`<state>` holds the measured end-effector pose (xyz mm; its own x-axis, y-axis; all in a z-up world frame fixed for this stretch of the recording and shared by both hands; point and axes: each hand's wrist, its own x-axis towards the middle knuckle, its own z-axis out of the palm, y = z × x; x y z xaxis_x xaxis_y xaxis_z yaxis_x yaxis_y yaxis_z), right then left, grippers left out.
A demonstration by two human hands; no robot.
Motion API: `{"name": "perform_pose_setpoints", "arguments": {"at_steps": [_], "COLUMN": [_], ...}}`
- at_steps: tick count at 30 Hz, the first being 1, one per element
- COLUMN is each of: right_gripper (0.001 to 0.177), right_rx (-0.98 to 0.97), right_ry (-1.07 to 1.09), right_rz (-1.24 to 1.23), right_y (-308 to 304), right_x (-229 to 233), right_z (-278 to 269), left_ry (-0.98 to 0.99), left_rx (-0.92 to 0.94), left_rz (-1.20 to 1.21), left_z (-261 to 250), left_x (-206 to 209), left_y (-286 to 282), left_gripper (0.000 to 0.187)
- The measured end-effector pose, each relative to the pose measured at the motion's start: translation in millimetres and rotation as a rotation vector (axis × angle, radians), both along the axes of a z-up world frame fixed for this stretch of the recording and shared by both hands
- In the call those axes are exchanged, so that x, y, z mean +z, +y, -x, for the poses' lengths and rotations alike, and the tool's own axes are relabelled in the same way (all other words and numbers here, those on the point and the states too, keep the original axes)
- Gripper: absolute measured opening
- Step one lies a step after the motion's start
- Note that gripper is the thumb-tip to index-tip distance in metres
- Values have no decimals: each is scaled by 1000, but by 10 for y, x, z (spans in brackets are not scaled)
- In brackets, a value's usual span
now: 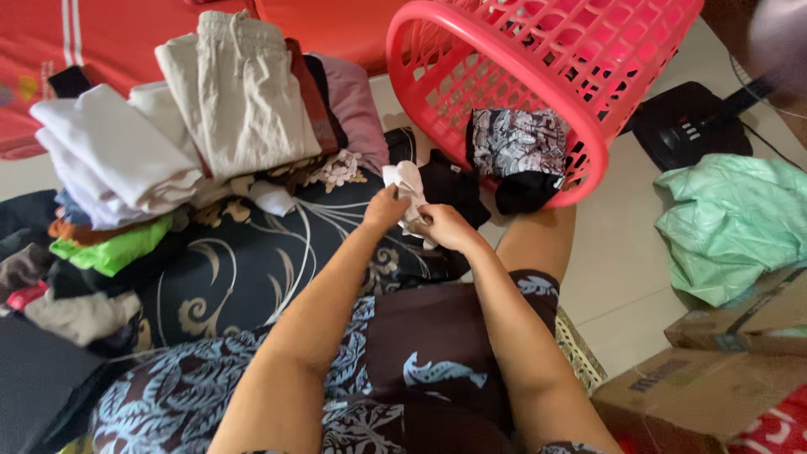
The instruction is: The person folds multiple garments one by one, including a red shirt, white shorts, beige shorts, white underwear, and black shorts. Each item is smoothed, folded into a compact rectangle, and placed on a growing stack.
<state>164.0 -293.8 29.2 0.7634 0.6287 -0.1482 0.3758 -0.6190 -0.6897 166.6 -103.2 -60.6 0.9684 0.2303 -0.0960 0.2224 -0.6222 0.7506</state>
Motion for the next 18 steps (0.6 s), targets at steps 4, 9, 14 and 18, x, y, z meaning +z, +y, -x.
{"name": "perform_pose_setpoints", "arguments": {"at_steps": [4, 9, 14, 18], "right_gripper": [37, 31, 56, 78], "right_rx": [19, 76, -102, -169], "right_ry": [44, 341, 355, 701], "right_rz": [-241, -841, -994, -1105], "right_y": [181, 437, 901, 1080], "right_x": [331, 542, 549, 493], "right_z": [518, 862, 1104, 1221], "left_ry": [-307, -363, -396, -178], "left_rx": [141, 262, 74, 112], "left_rz": [80, 249, 1100, 1477], "left_z": [633, 1229, 1679, 1979], "left_x": [373, 1181, 1833, 2034], "left_y": [298, 806, 1010, 1073], "left_gripper": [32, 34, 37, 40]}}
